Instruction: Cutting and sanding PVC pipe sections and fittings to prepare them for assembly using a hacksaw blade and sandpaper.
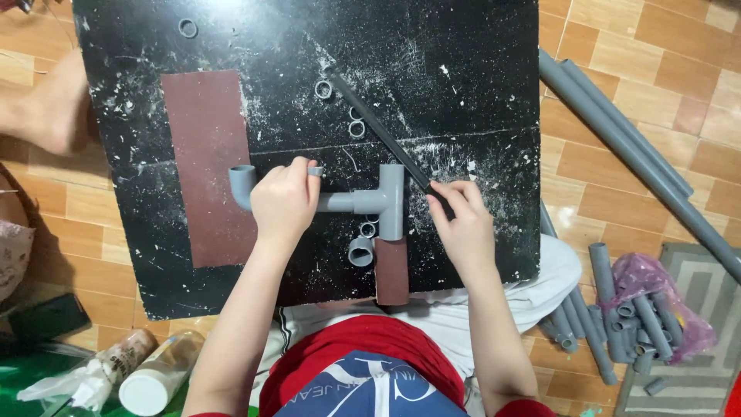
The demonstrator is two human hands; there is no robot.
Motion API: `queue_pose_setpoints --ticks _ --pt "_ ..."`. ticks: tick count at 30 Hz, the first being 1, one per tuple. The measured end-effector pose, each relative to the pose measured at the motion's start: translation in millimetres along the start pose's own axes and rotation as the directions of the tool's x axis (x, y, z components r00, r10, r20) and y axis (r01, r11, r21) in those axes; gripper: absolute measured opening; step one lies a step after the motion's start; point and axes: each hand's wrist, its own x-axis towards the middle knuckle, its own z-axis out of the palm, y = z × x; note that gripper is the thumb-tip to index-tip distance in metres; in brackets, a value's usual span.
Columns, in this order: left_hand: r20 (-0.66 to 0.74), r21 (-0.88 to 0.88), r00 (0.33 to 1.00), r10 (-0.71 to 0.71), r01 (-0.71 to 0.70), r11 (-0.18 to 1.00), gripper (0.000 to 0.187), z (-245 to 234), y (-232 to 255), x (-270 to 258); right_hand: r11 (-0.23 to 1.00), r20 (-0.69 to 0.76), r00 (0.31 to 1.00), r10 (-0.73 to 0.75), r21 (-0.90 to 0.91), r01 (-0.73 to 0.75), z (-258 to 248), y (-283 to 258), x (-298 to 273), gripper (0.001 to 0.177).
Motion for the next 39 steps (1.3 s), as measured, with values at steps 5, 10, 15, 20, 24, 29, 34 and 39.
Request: queue_pose_setpoints --ticks 5,10,15,20,24,29,34,39 --pt "-0.06 -0.03 0.997 -0.056 0.055 0.998 0.024 -6 0 -15 0.999 -0.045 0.999 0.011 -0.036 -0.013 -11 9 -4 0.019" --pt "-0.268 -0.288 0.961 0.063 -0.142 0.947 0.029 -8 -1 -45 0.977 -0.01 0.993 0.114 0.182 -0.11 -16 19 -25 0.025" --pt "-0.108 -0.435 0.979 0.173 -0.203 0.877 0.017 -3 17 -96 0.877 0.115 0.962 0.249 0.395 -0.275 -2 32 -72 0.031" --pt "-0.041 -0.484 0.964 0.265 -0.251 0.838 0.022 6 39 -126 0.911 0.179 0.955 0.236 0.3 -0.282 3 25 -88 0.038" --pt "-0.025 -0.426 0.974 0.226 -0.215 0.879 0.022 14 43 -128 0.999 -0.069 0.998 -0.01 0.053 0.014 11 34 -77 0.032" --pt "-0.024 -0.355 0.961 0.277 -0.267 0.896 0.025 18 42 -116 0.986 -0.161 0.976 -0.15 -0.096 0.136 7 32 -84 0.03" --pt "-0.061 -0.375 0.957 0.283 -0.284 0.882 0.024 27 36 -119 0.799 0.065 0.805 -0.589 0.196 0.569 12 37 -148 0.017" --pt "-0.056 -0.361 0.958 0.28 -0.281 0.889 0.028 24 33 -118 0.852 0.112 0.845 -0.523 0.021 0.524 56 46 -166 0.013"
